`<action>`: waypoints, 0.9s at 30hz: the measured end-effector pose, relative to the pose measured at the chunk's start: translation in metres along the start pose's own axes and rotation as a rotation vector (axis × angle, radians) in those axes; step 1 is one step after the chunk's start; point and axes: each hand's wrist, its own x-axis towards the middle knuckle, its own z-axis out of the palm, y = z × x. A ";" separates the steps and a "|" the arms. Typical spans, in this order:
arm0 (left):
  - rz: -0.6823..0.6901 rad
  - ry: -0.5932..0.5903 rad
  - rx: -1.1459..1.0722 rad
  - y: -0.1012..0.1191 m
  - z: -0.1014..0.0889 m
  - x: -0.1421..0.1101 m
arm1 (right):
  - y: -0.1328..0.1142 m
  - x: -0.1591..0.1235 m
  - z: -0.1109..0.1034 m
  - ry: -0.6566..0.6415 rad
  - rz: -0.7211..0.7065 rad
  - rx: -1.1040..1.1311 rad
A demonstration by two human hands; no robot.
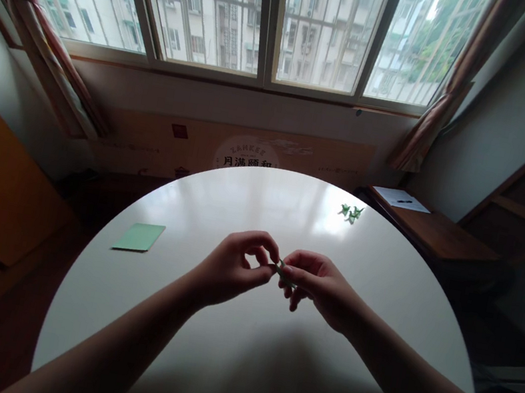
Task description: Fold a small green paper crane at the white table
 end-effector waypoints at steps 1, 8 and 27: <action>0.039 0.016 0.042 0.001 0.000 -0.001 | 0.000 0.000 0.000 -0.001 -0.006 -0.007; 0.337 0.069 0.223 0.010 -0.001 -0.003 | 0.001 -0.002 0.002 -0.007 -0.068 -0.036; 0.668 0.202 0.525 0.015 -0.003 -0.008 | -0.001 -0.005 0.006 -0.006 -0.151 0.096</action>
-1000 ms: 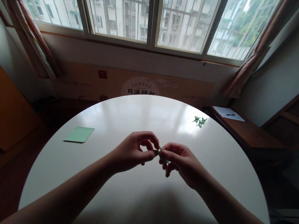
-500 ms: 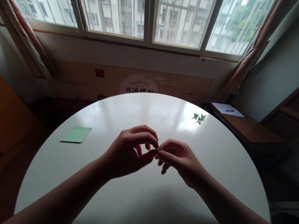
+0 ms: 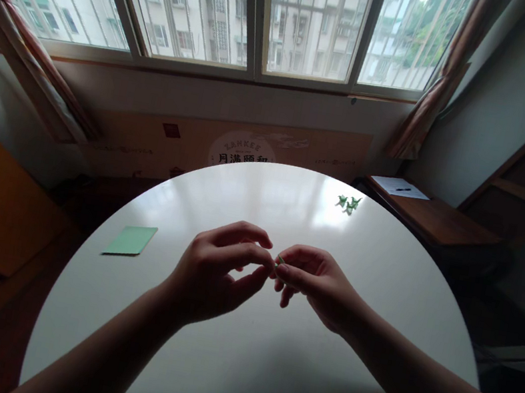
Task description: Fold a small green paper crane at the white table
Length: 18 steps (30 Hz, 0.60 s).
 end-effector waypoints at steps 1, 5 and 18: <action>0.009 0.009 0.007 0.001 0.000 0.001 | 0.000 0.000 0.000 0.002 -0.005 0.007; 0.042 0.027 0.035 0.003 0.002 0.002 | -0.001 0.001 0.002 0.029 -0.003 0.055; 0.063 0.070 0.054 0.007 0.006 0.003 | 0.002 0.001 0.003 0.069 -0.037 0.108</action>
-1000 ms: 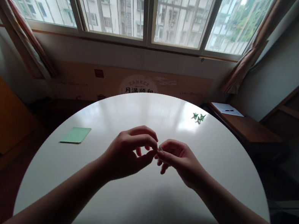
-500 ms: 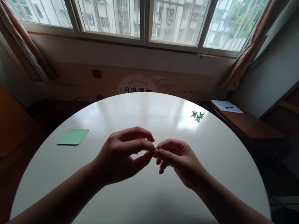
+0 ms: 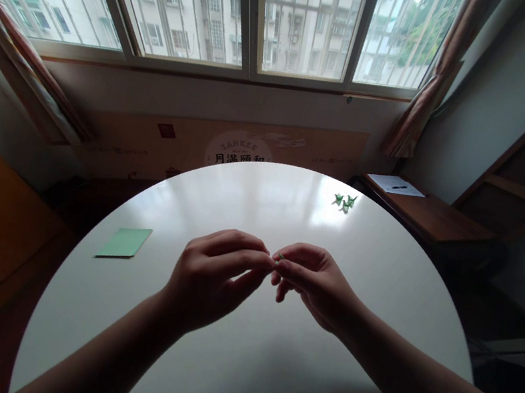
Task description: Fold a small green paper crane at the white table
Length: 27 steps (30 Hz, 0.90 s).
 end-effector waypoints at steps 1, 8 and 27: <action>0.013 0.004 0.020 0.000 0.000 0.000 | 0.000 0.000 0.001 0.007 0.000 0.003; 0.052 -0.016 0.070 -0.001 0.001 -0.005 | -0.005 -0.001 0.003 0.072 -0.011 0.027; -0.647 -0.006 -0.372 -0.008 0.021 -0.009 | -0.004 0.000 0.003 0.203 0.065 0.078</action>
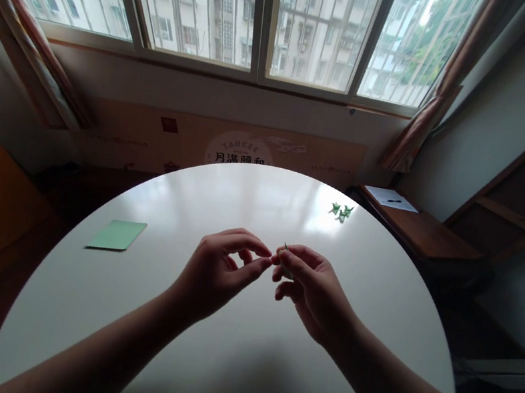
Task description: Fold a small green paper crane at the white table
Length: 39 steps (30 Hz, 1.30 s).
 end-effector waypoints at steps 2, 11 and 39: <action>-0.088 -0.043 -0.061 0.000 0.000 0.000 | 0.002 0.001 -0.001 0.004 -0.001 -0.011; -0.292 -0.184 -0.274 0.000 -0.004 0.003 | 0.007 0.003 -0.005 -0.016 -0.096 -0.167; -0.191 -0.119 -0.293 -0.004 -0.007 0.005 | 0.004 0.001 -0.003 -0.260 0.269 0.161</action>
